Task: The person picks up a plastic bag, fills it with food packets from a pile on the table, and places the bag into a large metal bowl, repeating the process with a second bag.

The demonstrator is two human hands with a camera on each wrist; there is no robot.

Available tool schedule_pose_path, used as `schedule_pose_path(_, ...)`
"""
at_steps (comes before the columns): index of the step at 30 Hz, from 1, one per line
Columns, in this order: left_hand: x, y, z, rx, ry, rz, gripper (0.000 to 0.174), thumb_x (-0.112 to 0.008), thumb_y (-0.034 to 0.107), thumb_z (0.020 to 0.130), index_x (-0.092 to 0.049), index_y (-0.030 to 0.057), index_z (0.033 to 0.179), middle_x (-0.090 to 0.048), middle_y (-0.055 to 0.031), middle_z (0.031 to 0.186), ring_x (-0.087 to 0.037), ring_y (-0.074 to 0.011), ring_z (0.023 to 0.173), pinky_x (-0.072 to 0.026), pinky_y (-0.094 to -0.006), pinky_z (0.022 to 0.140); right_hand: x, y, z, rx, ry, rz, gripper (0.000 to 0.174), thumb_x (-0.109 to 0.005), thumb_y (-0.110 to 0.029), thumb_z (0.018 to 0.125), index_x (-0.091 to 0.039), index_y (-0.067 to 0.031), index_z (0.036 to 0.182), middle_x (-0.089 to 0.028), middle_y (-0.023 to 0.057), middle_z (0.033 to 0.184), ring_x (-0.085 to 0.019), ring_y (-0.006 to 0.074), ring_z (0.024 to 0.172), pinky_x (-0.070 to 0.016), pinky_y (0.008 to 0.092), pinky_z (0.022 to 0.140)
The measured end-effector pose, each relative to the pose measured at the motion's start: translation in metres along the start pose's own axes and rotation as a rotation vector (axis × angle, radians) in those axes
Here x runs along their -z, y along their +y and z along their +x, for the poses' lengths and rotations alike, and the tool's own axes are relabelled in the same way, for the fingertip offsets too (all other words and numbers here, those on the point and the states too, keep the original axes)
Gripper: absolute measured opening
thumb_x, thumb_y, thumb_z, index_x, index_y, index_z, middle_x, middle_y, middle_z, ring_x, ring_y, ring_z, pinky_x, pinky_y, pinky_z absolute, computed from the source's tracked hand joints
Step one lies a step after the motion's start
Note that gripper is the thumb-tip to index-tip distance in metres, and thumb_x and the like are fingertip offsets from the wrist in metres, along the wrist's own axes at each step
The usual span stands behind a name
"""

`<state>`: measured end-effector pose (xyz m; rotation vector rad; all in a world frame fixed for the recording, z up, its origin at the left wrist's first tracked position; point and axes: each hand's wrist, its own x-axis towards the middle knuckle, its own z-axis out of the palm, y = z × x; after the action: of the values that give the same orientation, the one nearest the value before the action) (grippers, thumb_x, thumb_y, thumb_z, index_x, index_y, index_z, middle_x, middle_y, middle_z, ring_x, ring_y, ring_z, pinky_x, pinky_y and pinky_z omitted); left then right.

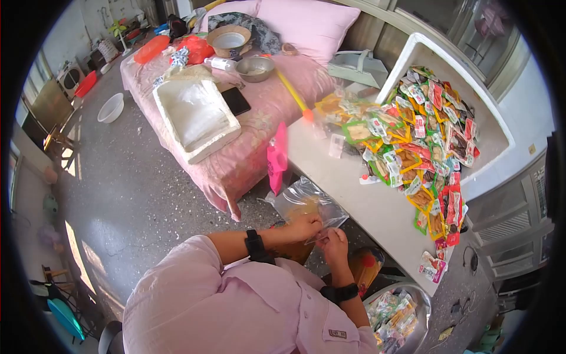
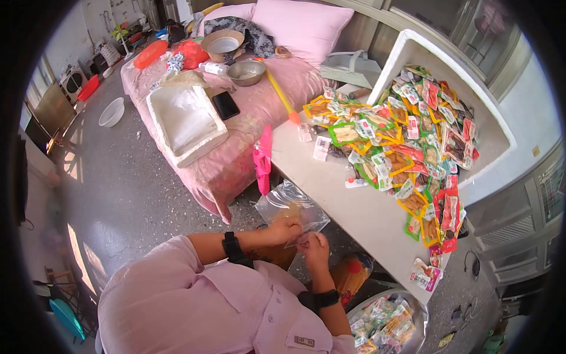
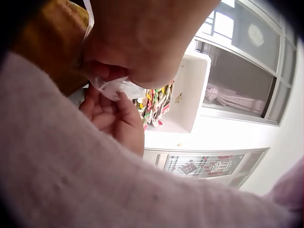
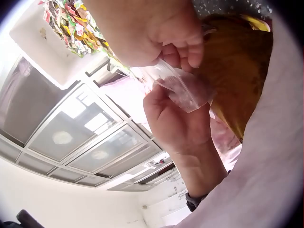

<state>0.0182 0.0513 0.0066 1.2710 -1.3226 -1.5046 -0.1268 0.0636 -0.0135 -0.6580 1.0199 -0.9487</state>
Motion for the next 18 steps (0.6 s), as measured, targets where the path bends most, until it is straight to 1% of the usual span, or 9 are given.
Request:
schedule_pose_path(2,0.000,0.001,-0.003,-0.047,-0.076,0.200,0.014,-0.045,0.016,0.078,-0.052,0.0040,0.078,-0.054,-0.0070,0.068,-0.053,-0.0163,0.063,-0.0425,-0.0289,0.058,-0.002,0.005,0.003,0.035,0.005,-0.038,0.009,-0.041,-0.011,0.083,-0.047,-0.0041,0.082,-0.054,0.0067,0.081,-0.055,0.0169,0.070,-0.0464,0.0310,0.062)
schedule_pose_path(5,-0.013,-0.015,-0.004,-0.471,0.104,0.592,0.015,-0.047,0.017,0.076,-0.053,0.0043,0.080,-0.055,-0.0125,0.072,-0.054,-0.0268,0.066,-0.0429,-0.0357,0.062,0.008,0.019,0.011,0.119,0.011,-0.027,0.006,-0.043,-0.007,0.081,-0.047,-0.0036,0.084,-0.052,0.0070,0.082,-0.054,0.0161,0.070,-0.0468,0.0290,0.061)
schedule_pose_path(8,-0.008,-0.004,-0.006,-0.348,0.015,0.617,0.015,-0.048,0.017,0.073,-0.052,0.0037,0.079,-0.055,-0.0165,0.076,-0.053,-0.0347,0.070,-0.0417,-0.0403,0.065,0.014,0.024,0.019,0.157,-0.005,-0.008,0.009,-0.046,-0.005,0.079,-0.045,-0.0035,0.087,-0.050,0.0068,0.083,-0.052,0.0144,0.071,-0.0465,0.0255,0.059)
schedule_pose_path(11,-0.010,-0.002,-0.007,-0.307,0.024,0.686,0.014,-0.048,0.017,0.073,-0.051,0.0033,0.076,-0.054,-0.0166,0.075,-0.053,-0.0339,0.070,-0.0412,-0.0408,0.063,-0.006,0.012,0.010,0.152,0.017,0.050,0.013,-0.046,-0.008,0.080,-0.044,-0.0039,0.092,-0.049,0.0063,0.084,-0.052,0.0132,0.071,-0.0463,0.0250,0.058)
schedule_pose_path(13,-0.005,0.001,-0.007,-0.400,0.109,0.623,0.013,-0.048,0.016,0.073,-0.050,0.0034,0.075,-0.054,-0.0171,0.072,-0.053,-0.0343,0.068,-0.0410,-0.0415,0.061,-0.015,0.005,0.007,0.168,0.037,0.109,0.016,-0.048,-0.011,0.080,-0.043,-0.0043,0.095,-0.049,0.0058,0.085,-0.051,0.0119,0.071,-0.0460,0.0248,0.058)
schedule_pose_path(15,-0.008,0.000,-0.005,-0.446,0.149,0.594,0.012,-0.048,0.015,0.072,-0.050,0.0035,0.073,-0.054,-0.0175,0.070,-0.053,-0.0347,0.066,-0.0406,-0.0419,0.057,-0.018,0.004,0.010,0.194,0.144,-0.025,0.022,-0.051,-0.016,0.081,-0.043,-0.0034,0.097,-0.049,0.0050,0.084,-0.049,0.0095,0.070,-0.0441,0.0225,0.056)
schedule_pose_path(16,-0.007,-0.001,-0.003,-0.447,0.169,0.608,0.012,-0.048,0.015,0.073,-0.050,0.0036,0.072,-0.053,-0.0176,0.068,-0.053,-0.0350,0.064,-0.0404,-0.0420,0.055,-0.013,0.008,0.017,0.301,0.142,-0.131,0.026,-0.054,-0.018,0.079,-0.044,-0.0021,0.098,-0.050,0.0040,0.079,-0.048,0.0072,0.067,-0.0409,0.0200,0.053)
schedule_pose_path(17,-0.006,-0.001,-0.002,-0.474,0.185,0.594,0.010,-0.050,0.013,0.072,-0.050,0.0033,0.071,-0.053,-0.0170,0.065,-0.052,-0.0347,0.058,-0.0401,-0.0408,0.052,-0.020,0.001,0.017,0.347,0.178,-0.204,0.025,-0.054,-0.017,0.079,-0.046,-0.0011,0.096,-0.051,0.0024,0.073,-0.047,0.0061,0.062,-0.0383,0.0187,0.050)
schedule_pose_path(18,-0.004,0.005,-0.004,-0.466,0.204,0.583,0.009,-0.052,0.012,0.070,-0.050,0.0030,0.071,-0.052,-0.0164,0.064,-0.051,-0.0339,0.056,-0.0402,-0.0399,0.051,-0.019,0.003,0.024,0.387,0.195,-0.189,0.023,-0.054,-0.014,0.078,-0.047,-0.0005,0.095,-0.051,0.0010,0.069,-0.046,0.0053,0.057,-0.0372,0.0185,0.048)
